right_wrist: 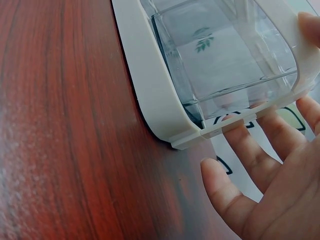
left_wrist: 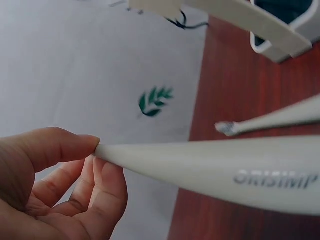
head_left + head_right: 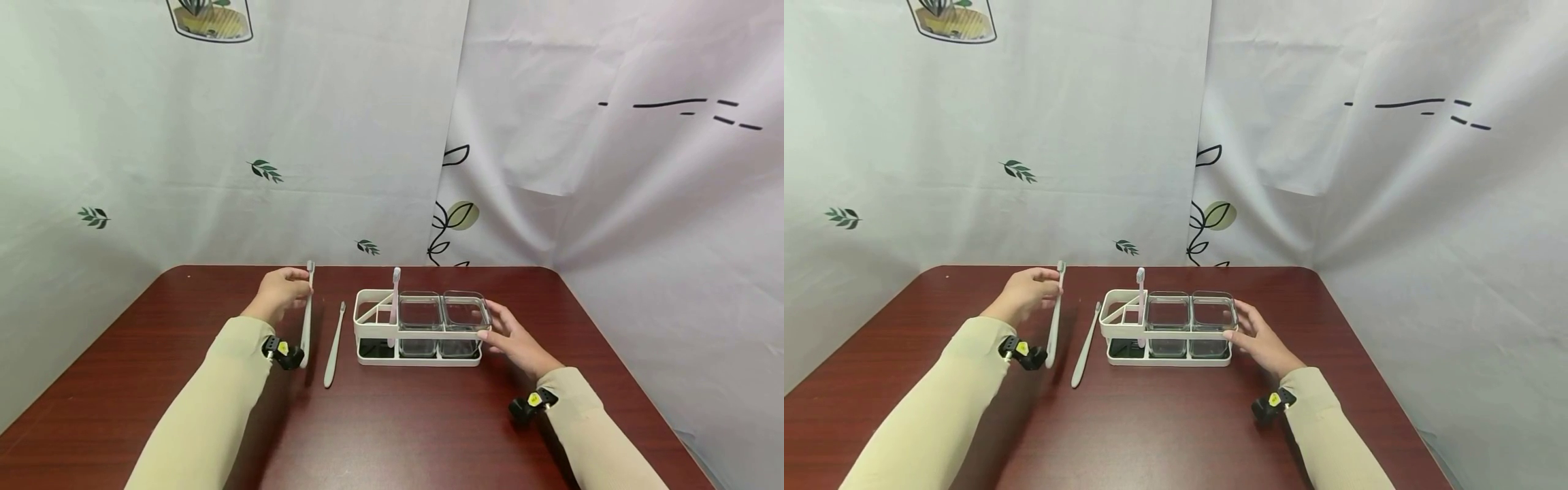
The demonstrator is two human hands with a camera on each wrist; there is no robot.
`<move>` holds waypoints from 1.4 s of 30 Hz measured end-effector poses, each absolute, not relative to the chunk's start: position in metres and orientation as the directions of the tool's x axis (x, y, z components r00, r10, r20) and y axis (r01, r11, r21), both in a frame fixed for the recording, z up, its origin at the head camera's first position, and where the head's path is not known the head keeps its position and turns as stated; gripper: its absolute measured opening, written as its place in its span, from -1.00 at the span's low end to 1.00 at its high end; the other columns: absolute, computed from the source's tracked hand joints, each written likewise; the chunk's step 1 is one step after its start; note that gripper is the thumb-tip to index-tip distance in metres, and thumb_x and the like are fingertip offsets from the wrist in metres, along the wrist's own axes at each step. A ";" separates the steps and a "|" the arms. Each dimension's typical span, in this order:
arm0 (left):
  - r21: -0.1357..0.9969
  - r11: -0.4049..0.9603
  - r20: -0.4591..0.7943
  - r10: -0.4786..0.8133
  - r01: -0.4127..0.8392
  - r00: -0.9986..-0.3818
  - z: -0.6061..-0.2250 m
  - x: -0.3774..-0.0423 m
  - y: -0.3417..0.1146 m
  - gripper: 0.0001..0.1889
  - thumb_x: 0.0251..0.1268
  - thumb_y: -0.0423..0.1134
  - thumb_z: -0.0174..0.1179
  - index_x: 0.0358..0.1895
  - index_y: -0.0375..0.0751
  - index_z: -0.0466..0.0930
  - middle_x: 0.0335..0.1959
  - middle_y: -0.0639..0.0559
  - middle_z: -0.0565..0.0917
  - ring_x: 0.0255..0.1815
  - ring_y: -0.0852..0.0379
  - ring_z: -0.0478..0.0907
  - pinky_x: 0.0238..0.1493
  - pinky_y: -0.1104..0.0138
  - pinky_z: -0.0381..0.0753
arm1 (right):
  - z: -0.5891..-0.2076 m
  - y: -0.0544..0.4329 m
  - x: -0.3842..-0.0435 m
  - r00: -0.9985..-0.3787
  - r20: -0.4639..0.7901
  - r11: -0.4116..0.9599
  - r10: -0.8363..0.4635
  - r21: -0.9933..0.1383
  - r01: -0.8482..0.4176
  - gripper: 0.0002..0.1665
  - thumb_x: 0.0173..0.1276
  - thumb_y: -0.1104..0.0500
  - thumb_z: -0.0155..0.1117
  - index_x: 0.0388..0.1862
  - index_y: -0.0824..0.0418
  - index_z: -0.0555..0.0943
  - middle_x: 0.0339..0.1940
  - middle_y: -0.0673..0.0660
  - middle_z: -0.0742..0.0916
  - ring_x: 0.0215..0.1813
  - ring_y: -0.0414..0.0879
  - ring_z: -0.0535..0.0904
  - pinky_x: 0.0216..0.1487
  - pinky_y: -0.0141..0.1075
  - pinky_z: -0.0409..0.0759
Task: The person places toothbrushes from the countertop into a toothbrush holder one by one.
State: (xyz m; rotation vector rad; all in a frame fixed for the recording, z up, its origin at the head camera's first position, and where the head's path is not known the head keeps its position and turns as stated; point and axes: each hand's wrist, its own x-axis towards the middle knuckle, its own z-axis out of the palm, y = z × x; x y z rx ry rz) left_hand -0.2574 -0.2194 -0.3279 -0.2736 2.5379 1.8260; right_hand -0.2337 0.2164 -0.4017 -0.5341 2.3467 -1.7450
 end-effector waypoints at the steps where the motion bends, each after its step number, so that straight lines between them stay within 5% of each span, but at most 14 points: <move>1: 0.942 0.308 -0.096 -0.132 -0.133 -0.987 -0.326 -0.257 -0.218 -0.58 0.29 -0.45 0.07 0.22 -0.46 0.37 -0.09 -0.20 0.60 -0.28 0.20 0.60 -0.22 0.34 0.65 | -0.402 0.216 -0.234 -0.922 0.077 0.251 -0.379 -0.951 -0.182 -0.18 0.43 0.16 0.16 0.52 0.20 -0.01 0.45 0.38 0.30 0.09 -0.36 0.49 0.07 -0.03 0.51; 9: 0.951 0.294 -0.070 -0.103 -0.098 -0.992 -0.312 -0.252 -0.207 -0.59 0.36 -0.44 0.06 0.25 -0.41 0.37 -0.11 -0.10 0.58 -0.22 0.20 0.60 -0.08 0.25 0.65 | -0.402 0.216 -0.233 -0.923 0.076 0.249 -0.378 -0.952 -0.180 -0.18 0.43 0.16 0.16 0.52 0.19 -0.02 0.45 0.38 0.30 0.12 -0.32 0.48 0.05 -0.07 0.51; 14: 0.952 0.296 -0.048 -0.097 -0.075 -0.994 -0.304 -0.246 -0.198 -0.59 0.35 -0.43 0.08 0.25 -0.36 0.39 -0.11 -0.09 0.57 -0.13 0.08 0.60 -0.16 0.31 0.65 | -0.402 0.217 -0.233 -0.923 0.071 0.260 -0.377 -0.949 -0.180 -0.18 0.44 0.14 0.16 0.52 0.18 -0.03 0.46 0.36 0.30 0.22 -0.11 0.46 0.07 -0.06 0.51; 25: 0.963 0.269 0.013 -0.074 -0.007 -0.997 -0.288 -0.239 -0.181 -0.58 0.32 -0.48 0.09 0.25 -0.37 0.39 -0.10 -0.11 0.56 -0.23 0.21 0.61 -0.22 0.36 0.66 | -0.401 0.216 -0.233 -0.926 0.061 0.265 -0.372 -0.949 -0.169 -0.17 0.44 0.14 0.16 0.53 0.17 -0.03 0.47 0.35 0.29 0.34 0.26 0.34 0.09 -0.01 0.51; 42: 0.995 0.056 0.083 -0.087 0.078 -0.993 -0.267 -0.222 -0.156 -0.51 0.20 -0.56 0.14 0.23 -0.41 0.37 -0.21 -0.02 0.51 -0.32 0.25 0.56 -0.30 0.43 0.63 | -0.398 0.215 -0.232 -0.928 0.053 0.262 -0.368 -0.952 -0.158 -0.17 0.44 0.14 0.16 0.53 0.17 -0.03 0.47 0.35 0.29 0.35 0.27 0.32 0.09 -0.03 0.50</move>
